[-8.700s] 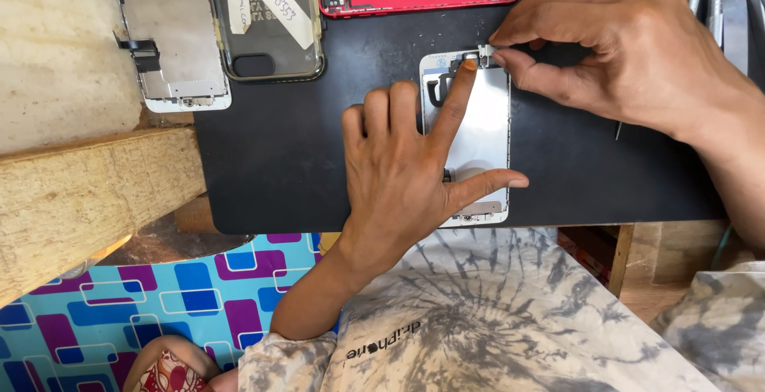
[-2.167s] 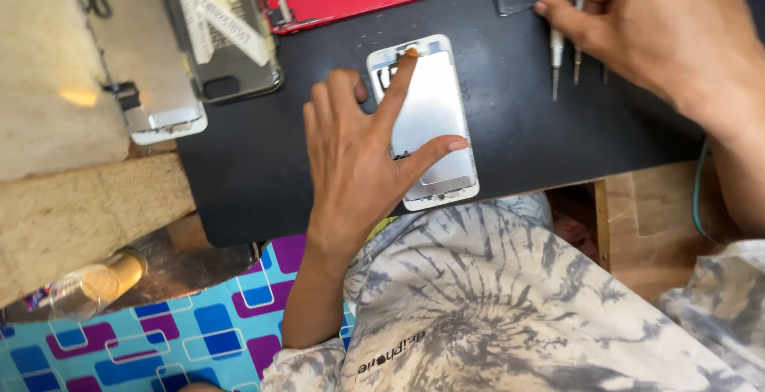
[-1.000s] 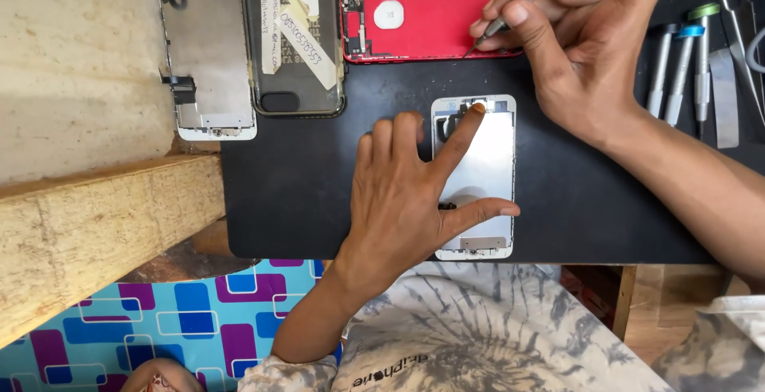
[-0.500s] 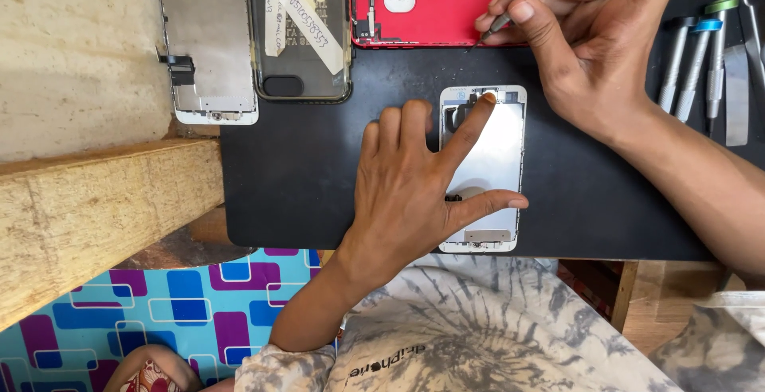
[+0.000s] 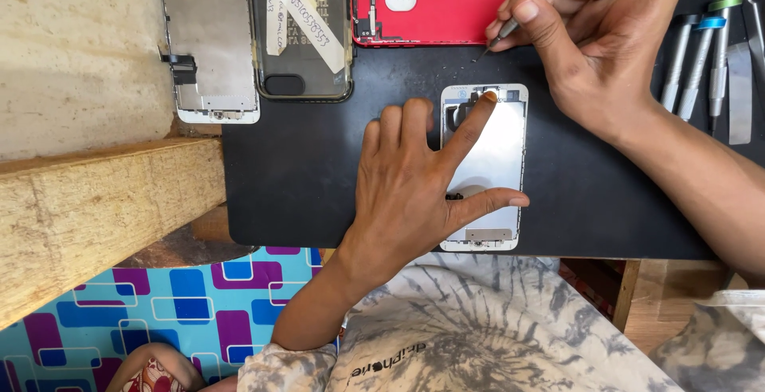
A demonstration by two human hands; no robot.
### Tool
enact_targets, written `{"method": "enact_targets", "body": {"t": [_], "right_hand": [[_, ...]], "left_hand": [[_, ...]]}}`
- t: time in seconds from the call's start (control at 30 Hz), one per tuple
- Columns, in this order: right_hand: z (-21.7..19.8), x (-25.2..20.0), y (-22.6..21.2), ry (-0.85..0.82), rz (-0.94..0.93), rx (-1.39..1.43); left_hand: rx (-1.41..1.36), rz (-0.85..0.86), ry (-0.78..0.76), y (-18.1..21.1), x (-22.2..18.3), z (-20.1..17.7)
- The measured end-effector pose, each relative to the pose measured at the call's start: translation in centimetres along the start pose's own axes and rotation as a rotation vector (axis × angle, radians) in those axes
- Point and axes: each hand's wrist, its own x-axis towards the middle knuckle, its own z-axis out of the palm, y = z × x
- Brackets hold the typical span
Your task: Disassembling and reassembling internal components of a mobile phone screen assembly using a precision screwdriver.
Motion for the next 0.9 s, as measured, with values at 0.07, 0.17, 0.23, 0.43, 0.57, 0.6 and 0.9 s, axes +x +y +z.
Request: {"method": "enact_targets", "body": {"t": [0.07, 0.17, 0.23, 0.43, 0.57, 0.6, 0.9], "right_hand": [[0.2, 0.1, -0.3, 0.005, 0.015, 0.003], [0.4, 0.6, -0.6, 0.005, 0.001, 0.037], [0.4, 1.1, -0.7, -0.035, -0.038, 0.036], [0.7, 0.6, -0.6, 0.005, 0.016, 0.019], [1.1, 1.1, -1.5, 0.007, 0.031, -0.004], [1.2, 1.2, -1.7, -0.002, 0.019, -0.017], [1.2, 1.5, -1.9, -0.007, -0.012, -0.059]], "left_hand": [[0.003, 0.001, 0.002, 0.0, 0.0, 0.1], [-0.009, 0.000, -0.006, -0.1, -0.1, 0.1], [-0.005, 0.005, 0.009, -0.1, -0.1, 0.2], [0.015, 0.018, 0.009, -0.3, -0.2, 0.6], [0.024, 0.020, 0.023, -0.2, -0.3, 0.6], [0.014, 0.016, 0.011, -0.3, -0.3, 0.5], [0.014, 0.014, 0.007, -0.2, -0.3, 0.5]]}}
